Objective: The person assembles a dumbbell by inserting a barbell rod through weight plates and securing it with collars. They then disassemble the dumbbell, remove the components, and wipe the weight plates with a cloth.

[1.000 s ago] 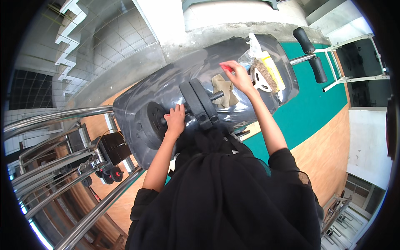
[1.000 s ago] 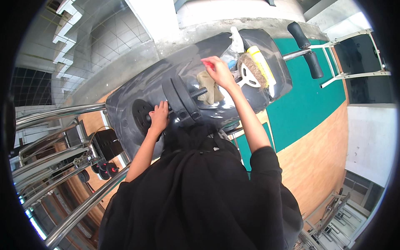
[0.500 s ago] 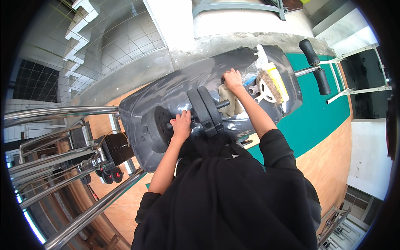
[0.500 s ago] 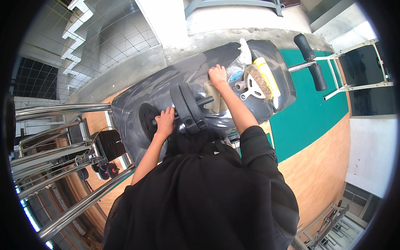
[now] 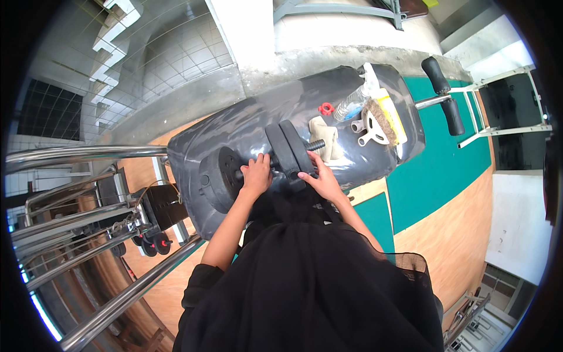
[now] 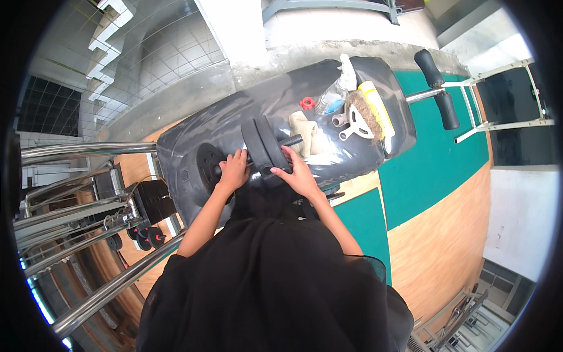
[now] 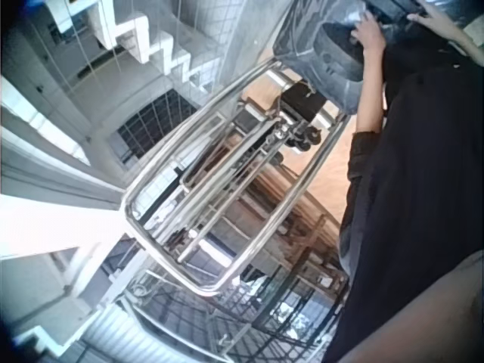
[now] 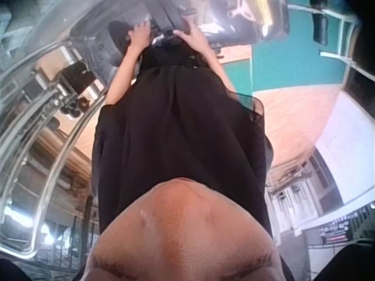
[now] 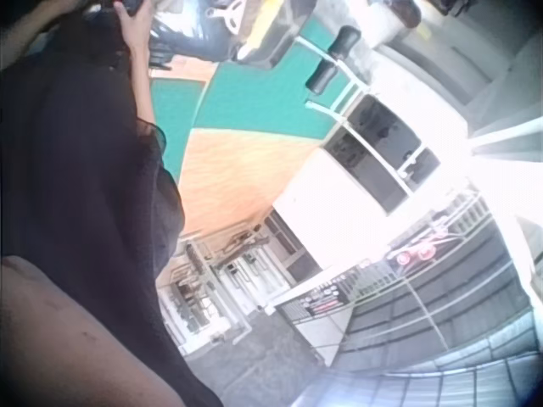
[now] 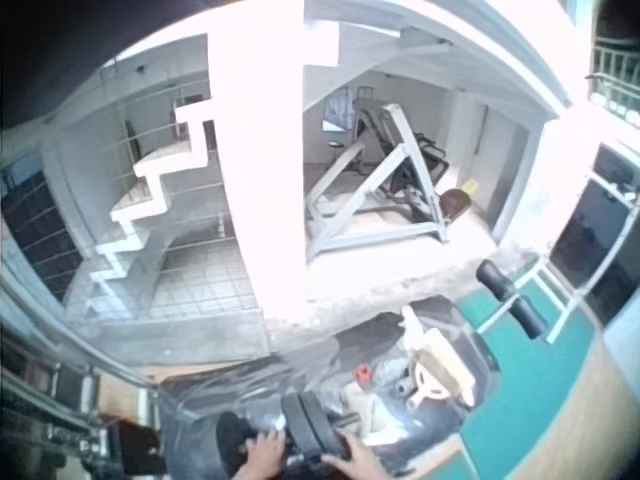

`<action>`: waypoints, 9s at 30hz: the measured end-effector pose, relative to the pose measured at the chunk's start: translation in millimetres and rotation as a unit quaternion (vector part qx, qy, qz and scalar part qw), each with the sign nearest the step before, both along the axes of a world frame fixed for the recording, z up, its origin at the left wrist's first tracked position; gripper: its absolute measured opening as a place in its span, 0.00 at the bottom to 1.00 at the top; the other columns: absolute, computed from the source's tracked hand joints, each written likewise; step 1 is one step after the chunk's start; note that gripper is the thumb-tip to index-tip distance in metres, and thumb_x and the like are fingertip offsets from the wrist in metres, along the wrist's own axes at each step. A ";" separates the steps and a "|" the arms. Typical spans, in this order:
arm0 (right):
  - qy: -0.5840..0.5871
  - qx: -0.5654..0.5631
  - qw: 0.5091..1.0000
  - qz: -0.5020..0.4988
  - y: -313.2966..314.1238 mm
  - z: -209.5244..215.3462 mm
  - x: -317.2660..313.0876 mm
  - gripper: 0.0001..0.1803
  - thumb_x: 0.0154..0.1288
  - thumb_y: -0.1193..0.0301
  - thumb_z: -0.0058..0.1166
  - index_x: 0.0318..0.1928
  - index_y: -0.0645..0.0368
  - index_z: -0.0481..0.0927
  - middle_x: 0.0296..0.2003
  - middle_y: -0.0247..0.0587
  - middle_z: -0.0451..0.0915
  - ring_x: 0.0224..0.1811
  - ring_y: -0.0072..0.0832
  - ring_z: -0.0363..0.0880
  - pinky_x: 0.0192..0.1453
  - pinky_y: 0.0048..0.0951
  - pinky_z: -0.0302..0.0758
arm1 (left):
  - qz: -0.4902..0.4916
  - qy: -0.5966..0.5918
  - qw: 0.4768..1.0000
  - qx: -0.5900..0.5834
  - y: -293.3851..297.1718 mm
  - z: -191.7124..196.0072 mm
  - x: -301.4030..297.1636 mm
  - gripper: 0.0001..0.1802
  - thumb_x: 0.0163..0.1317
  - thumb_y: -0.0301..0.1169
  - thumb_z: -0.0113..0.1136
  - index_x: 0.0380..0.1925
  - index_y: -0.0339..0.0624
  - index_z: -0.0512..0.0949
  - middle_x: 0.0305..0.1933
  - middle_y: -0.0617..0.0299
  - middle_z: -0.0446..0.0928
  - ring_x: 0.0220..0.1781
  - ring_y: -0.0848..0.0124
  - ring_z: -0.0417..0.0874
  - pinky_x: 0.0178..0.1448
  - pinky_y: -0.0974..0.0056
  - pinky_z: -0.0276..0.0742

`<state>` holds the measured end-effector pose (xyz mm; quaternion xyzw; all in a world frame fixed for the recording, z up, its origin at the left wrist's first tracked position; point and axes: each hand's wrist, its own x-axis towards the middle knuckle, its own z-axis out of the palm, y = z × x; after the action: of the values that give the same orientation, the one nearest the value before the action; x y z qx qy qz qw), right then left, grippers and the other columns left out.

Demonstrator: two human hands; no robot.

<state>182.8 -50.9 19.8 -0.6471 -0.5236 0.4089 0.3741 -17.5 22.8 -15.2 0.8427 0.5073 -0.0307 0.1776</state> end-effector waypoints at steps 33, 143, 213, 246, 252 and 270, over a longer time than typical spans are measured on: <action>-0.233 0.046 0.942 -0.237 -10.9 34.8 2.3 0.26 0.49 0.67 0.63 0.49 0.65 0.75 0.30 0.61 0.80 0.35 0.50 0.81 0.40 0.38 0.76 | 0.100 0.033 0.967 -0.233 32.7 23.6 -9.4 0.27 0.36 0.48 0.61 0.33 0.37 0.82 0.40 0.46 0.80 0.44 0.53 0.81 0.48 0.57 0.75; -0.131 0.022 0.972 -0.192 -31.0 64.2 -82.9 0.32 0.50 0.73 0.62 0.58 0.59 0.67 0.41 0.59 0.79 0.45 0.48 0.80 0.49 0.36 0.74 | 0.067 0.021 0.957 -0.281 -10.7 23.2 -17.7 0.21 0.38 0.38 0.59 0.32 0.35 0.81 0.39 0.45 0.80 0.45 0.53 0.81 0.51 0.57 0.76; 0.689 -0.216 0.471 -0.506 -153.7 -24.7 -1.1 0.17 0.53 0.54 0.64 0.32 0.53 0.78 0.28 0.31 0.79 0.28 0.25 0.78 0.31 0.27 0.80 | -0.030 0.115 0.954 -0.275 -35.0 14.7 -6.7 0.23 0.36 0.45 0.63 0.32 0.45 0.84 0.37 0.51 0.82 0.43 0.55 0.82 0.49 0.58 0.76; 0.120 -0.186 0.973 -0.070 157.6 -31.1 2.6 0.40 0.55 0.58 0.63 0.60 0.66 0.58 0.41 0.52 0.78 0.43 0.32 0.80 0.47 0.30 0.77 | 0.007 0.047 0.967 -0.250 -48.2 -30.1 -0.4 0.25 0.40 0.54 0.62 0.24 0.42 0.83 0.29 0.53 0.82 0.35 0.57 0.84 0.39 0.57 0.79; -0.204 -0.244 0.946 0.052 173.0 -23.6 -2.8 0.37 0.56 0.49 0.57 0.52 0.68 0.63 0.32 0.56 0.80 0.36 0.42 0.82 0.42 0.38 0.77 | 0.028 0.063 0.968 -0.242 -50.9 -33.6 -3.4 0.17 0.41 0.47 0.64 0.25 0.46 0.83 0.30 0.58 0.82 0.35 0.62 0.85 0.38 0.62 0.79; -0.306 -0.156 0.859 0.380 -9.7 -23.9 -36.4 0.30 0.58 0.42 0.49 0.45 0.55 0.72 0.29 0.55 0.79 0.37 0.51 0.79 0.44 0.47 0.73 | -0.023 0.062 0.959 -0.276 -37.7 -5.4 -2.4 0.31 0.39 0.50 0.68 0.39 0.38 0.79 0.46 0.48 0.77 0.50 0.56 0.78 0.50 0.56 0.76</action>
<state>146.4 -60.6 -4.1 -0.5404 -0.7460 0.3772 -0.0952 -19.9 -14.9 -20.5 0.7690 0.4695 -0.2259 0.3704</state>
